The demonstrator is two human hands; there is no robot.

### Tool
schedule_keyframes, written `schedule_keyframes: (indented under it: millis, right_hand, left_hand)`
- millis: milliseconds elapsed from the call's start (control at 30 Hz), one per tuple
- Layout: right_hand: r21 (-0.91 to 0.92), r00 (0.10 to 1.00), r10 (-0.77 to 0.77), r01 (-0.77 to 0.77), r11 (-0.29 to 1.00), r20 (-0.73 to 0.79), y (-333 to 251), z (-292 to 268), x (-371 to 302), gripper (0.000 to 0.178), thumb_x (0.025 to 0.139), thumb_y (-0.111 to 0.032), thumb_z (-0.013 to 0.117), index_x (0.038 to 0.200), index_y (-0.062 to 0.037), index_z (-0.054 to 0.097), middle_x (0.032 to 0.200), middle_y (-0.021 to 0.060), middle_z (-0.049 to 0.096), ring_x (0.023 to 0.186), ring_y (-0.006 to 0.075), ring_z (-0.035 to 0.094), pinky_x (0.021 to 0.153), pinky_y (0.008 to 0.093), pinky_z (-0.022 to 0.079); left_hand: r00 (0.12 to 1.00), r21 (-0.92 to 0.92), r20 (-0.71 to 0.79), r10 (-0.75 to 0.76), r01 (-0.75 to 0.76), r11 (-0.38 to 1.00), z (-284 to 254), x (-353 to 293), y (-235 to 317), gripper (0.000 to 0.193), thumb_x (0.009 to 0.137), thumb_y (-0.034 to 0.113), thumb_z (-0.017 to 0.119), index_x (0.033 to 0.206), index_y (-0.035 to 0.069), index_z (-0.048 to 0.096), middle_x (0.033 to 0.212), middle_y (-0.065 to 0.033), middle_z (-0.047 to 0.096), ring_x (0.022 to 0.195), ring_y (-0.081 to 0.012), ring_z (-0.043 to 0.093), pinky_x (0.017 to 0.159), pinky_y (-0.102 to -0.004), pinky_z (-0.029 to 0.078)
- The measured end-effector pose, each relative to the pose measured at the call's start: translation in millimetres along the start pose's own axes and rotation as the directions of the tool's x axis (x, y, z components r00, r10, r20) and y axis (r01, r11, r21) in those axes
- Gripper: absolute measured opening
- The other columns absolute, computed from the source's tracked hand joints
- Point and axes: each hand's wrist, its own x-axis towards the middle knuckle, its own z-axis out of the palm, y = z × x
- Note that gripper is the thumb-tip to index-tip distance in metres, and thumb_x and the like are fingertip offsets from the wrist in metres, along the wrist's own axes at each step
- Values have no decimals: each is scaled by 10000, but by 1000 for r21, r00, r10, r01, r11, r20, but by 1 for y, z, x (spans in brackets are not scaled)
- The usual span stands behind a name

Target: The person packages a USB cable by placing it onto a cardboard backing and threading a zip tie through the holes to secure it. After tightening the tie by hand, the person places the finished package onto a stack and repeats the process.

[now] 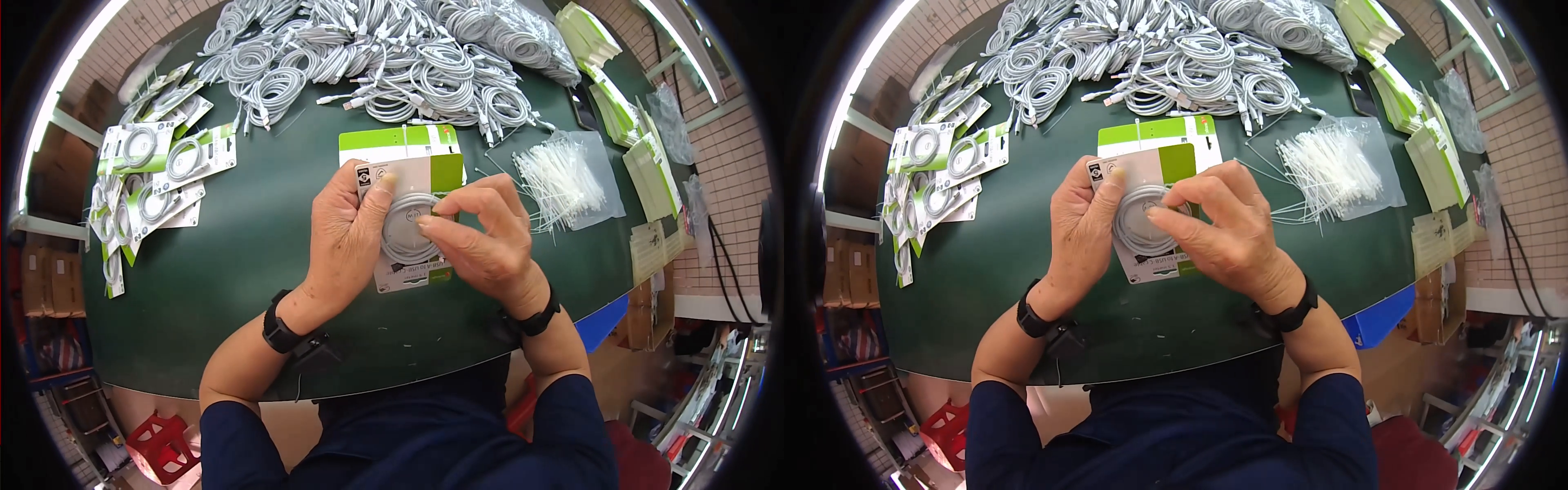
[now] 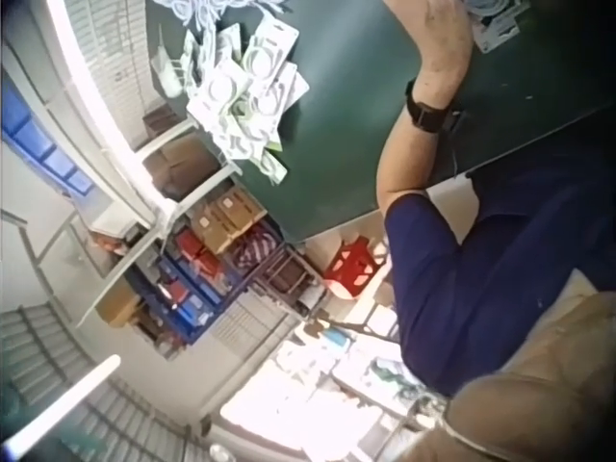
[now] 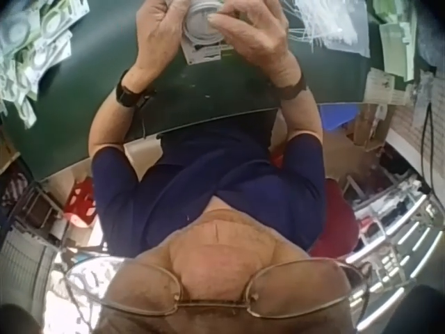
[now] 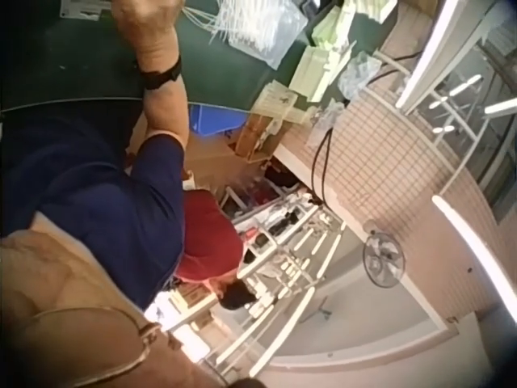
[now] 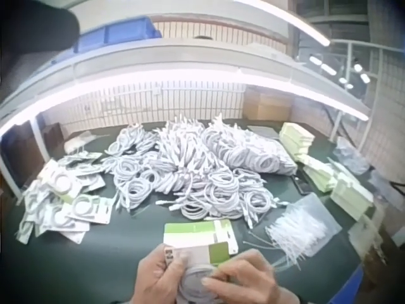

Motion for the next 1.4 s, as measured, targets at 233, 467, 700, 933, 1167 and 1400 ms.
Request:
schedule_keyframes:
  millis: [233, 467, 700, 933, 1167, 1400]
  right_hand:
    - [-56, 1000, 19, -18, 998, 16, -2, 7, -1, 352, 599, 26, 819, 908, -127, 750, 898, 10, 624, 813, 226, 559, 642, 325, 474]
    - [-4, 997, 56, -56, 998, -54, 2, 4, -3, 325, 619, 26, 825, 899, -117, 744, 880, 13, 616, 801, 229, 551, 652, 322, 467]
    - [45, 988, 87, -82, 996, -125, 6, 6, -4, 288, 688, 30, 822, 911, -112, 707, 884, 19, 624, 794, 225, 556, 663, 321, 469]
    - [73, 993, 34, -25, 997, -116, -2, 3, -5, 283, 730, 25, 813, 935, -111, 675, 938, 28, 676, 801, 219, 586, 663, 318, 488]
    - [289, 996, 37, -13, 957, -78, -5, 1, -6, 248, 776, 13, 791, 916, -99, 620, 946, 46, 715, 782, 221, 648, 647, 311, 511]
    - [367, 994, 65, -30, 930, -85, -4, 4, -10, 189, 789, -57, 786, 923, -89, 657, 961, 48, 722, 791, 218, 664, 685, 338, 526]
  left_hand:
    - [997, -9, 36, -70, 70, 997, -2, -2, -14, 167, 1041, 136, 552, 1086, -19, 594, 943, -52, 694, 817, -46, 605, 695, -226, 515]
    - [996, -34, 76, -54, 57, 998, 7, -6, -4, 165, 998, 106, 610, 1103, -22, 600, 974, -70, 702, 850, -70, 632, 741, -246, 540]
    - [984, 98, 163, -65, 50, 994, 1, -5, -2, 288, 951, 99, 680, 1197, -21, 591, 1075, -106, 711, 928, -107, 663, 801, -272, 558]
    - [994, -45, 87, -58, 63, 997, 1, -1, -2, 283, 962, 52, 648, 1223, -38, 583, 1117, -112, 705, 975, -116, 663, 850, -279, 556]
    - [996, -44, 69, -61, 65, 997, 1, -1, -6, 266, 969, 33, 629, 1220, -42, 583, 1129, -117, 704, 994, -123, 667, 866, -281, 554]
    - [995, -32, 70, -72, 75, 997, 0, -1, -6, 261, 966, 33, 634, 1212, -41, 585, 1129, -116, 705, 990, -122, 672, 862, -282, 555]
